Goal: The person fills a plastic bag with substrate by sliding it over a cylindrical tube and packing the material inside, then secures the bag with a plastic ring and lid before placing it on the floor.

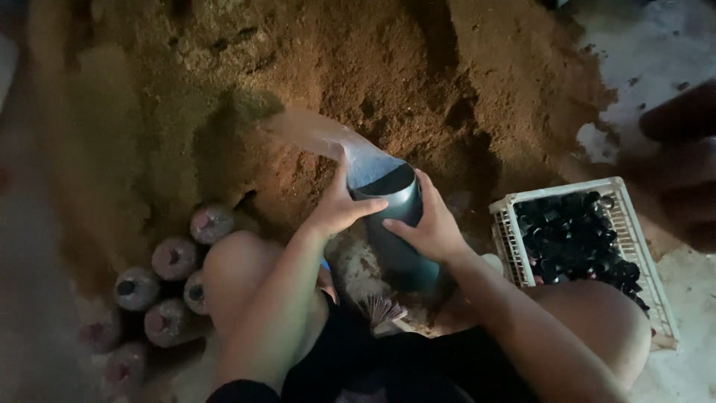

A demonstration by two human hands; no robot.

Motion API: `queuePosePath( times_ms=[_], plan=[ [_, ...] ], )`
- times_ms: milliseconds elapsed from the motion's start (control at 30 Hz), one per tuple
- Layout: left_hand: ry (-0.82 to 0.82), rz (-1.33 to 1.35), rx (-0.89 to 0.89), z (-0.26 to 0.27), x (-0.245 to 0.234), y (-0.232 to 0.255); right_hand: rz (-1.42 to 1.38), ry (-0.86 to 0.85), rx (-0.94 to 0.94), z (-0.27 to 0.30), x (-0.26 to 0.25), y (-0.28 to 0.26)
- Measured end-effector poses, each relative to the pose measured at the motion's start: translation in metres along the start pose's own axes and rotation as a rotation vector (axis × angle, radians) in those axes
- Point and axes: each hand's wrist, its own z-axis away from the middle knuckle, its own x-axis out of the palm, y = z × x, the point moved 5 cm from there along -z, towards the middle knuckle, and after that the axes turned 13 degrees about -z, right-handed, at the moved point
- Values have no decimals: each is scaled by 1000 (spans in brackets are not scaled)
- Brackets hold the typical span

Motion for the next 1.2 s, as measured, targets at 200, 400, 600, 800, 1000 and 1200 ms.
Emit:
queuePosePath(
  times_ms=[200, 400, 600, 800, 1000, 1200],
  plan=[
    [-126, -76, 139, 14, -15, 28, -469, -26, -103, -27, -30, 61],
    [-167, -82, 152, -14, -2, -2, -568, -214, -68, -31, -15, 26],
    [-50, 79, 293, -37, -2, 6, -717, -36, -140, -48, -13, 42],
    [36, 191, 137, -62, 10, 9, -837, 174, -201, -69, -19, 46],
    [114, 196, 142, -80, 11, 10, -615, 140, -379, -89, -22, 29],
    [441, 340, 353, -95, 0, -3, -496, 180, -319, -114, -21, 37]
  ],
)
